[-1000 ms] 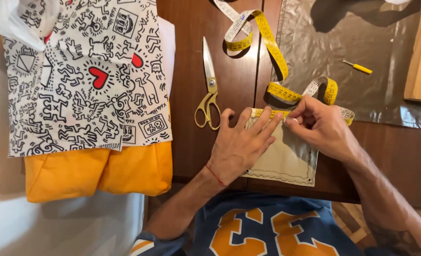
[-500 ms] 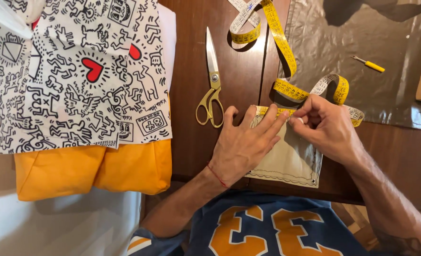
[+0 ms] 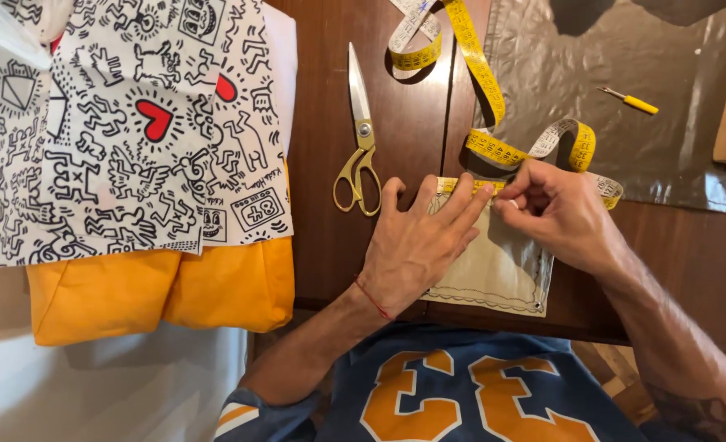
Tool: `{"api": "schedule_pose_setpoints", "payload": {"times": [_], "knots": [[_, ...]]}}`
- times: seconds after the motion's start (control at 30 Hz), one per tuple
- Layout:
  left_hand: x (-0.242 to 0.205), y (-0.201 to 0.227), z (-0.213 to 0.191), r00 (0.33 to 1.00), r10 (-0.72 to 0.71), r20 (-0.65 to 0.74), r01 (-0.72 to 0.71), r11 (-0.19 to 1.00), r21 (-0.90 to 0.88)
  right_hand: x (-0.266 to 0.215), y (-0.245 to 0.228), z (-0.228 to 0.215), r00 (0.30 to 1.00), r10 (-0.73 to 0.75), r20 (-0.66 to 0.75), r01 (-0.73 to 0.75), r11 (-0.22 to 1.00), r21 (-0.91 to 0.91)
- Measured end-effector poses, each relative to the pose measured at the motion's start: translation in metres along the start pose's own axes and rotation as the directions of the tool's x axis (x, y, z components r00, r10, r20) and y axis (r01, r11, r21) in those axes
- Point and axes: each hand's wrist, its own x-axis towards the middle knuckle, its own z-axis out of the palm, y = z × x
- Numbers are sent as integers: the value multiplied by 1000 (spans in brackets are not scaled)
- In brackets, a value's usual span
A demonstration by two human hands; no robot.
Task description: Measuring, marking, and using a hand press to attach hardware to a leather piece.
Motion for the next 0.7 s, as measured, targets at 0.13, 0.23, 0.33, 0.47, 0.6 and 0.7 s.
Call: {"api": "schedule_pose_setpoints", "payload": {"times": [0.13,0.23,0.33,0.47,0.6,0.7], "knots": [[0,1,1,1000,-6,14,6,1000,-3,2,2,-5,997,-10,79,10,1000,0],[-2,2,4,1000,-5,-2,5,1000,7,-1,1,-3,997,46,-62,-42,997,69],[-2,2,4,1000,-6,3,6,1000,10,-3,5,2,995,18,-98,-9,996,92],[-3,1,2,1000,0,0,0,1000,19,-6,-4,6,997,-2,-78,2,1000,6],[-4,1,5,1000,0,3,0,1000,23,-4,-3,4,998,-45,-35,45,999,-7],[-4,0,5,1000,-1,3,1,1000,1,-3,-3,-1,995,-24,-96,39,987,154]]}}
